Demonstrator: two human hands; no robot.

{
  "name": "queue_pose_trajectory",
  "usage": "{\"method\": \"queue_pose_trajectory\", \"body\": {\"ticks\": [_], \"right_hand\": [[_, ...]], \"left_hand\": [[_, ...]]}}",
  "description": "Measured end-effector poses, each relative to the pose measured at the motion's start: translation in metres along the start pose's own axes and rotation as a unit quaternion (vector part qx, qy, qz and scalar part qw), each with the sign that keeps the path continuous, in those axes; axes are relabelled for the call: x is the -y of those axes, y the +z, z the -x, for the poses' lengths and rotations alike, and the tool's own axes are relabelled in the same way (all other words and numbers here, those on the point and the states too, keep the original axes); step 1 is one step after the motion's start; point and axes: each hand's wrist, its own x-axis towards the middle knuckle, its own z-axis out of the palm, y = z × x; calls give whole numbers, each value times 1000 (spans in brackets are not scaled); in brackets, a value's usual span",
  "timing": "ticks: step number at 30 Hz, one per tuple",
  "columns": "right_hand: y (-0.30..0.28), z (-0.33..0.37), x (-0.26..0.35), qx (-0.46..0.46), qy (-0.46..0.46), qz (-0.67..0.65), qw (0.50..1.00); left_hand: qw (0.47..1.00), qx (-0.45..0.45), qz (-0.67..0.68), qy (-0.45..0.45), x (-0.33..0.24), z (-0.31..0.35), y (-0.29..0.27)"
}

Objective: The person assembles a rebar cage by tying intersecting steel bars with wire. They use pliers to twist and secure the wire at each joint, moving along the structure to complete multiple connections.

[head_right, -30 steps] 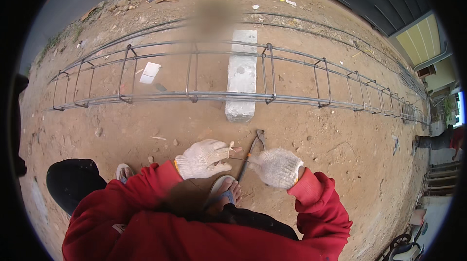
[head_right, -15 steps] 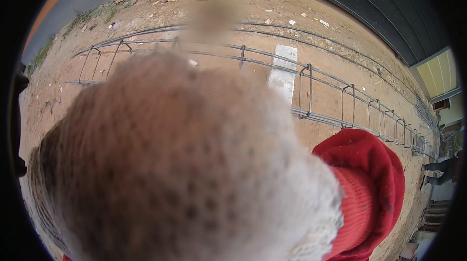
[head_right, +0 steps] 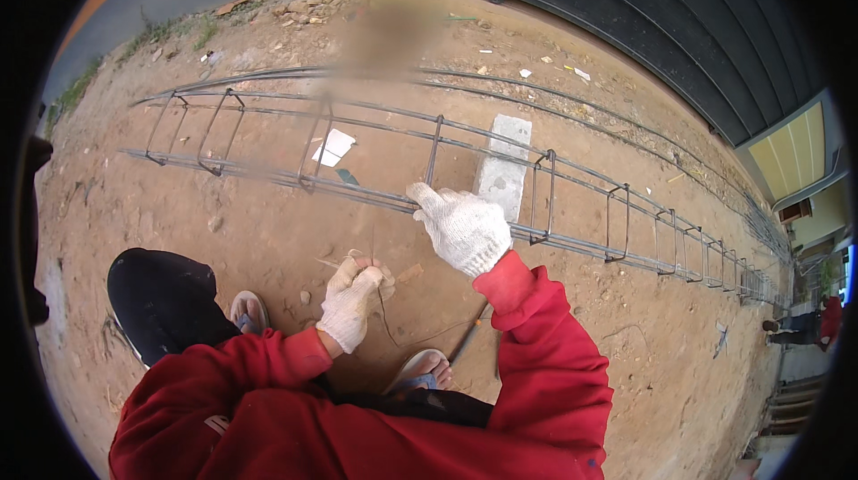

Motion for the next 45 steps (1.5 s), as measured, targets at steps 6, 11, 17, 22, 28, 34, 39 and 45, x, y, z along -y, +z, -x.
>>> {"method": "queue_pose_trajectory", "body": {"ticks": [6, 11, 17, 22, 28, 34, 39, 45], "right_hand": [[-21, -12, -4, -17, -34, -150, 988], [-36, -6, -10, 7, -1, -191, 982], [-32, -11, -23, -66, 99, -238, 964], [-27, -17, -30, -75, 67, -214, 972], [-26, -22, -20, -88, 114, -212, 967], [-14, -48, -17, -138, 70, -97, 983], [-7, -53, -15, -41, 106, -183, 977], [-20, -50, -19, -97, 109, -137, 980]], "left_hand": [[999, 21, 18, -43, -12, -5, 12], [997, 12, 32, -69, -5, -1, 19], [1000, -8, 5, -27, -5, -19, 32], [996, -60, 26, -54, -11, -23, 35], [998, 20, 32, 53, -37, -45, 48], [998, 34, 4, 54, -45, -66, 60], [991, 119, 8, 62, -39, -64, 60], [959, 186, -172, 127, -42, -61, 64]]}}
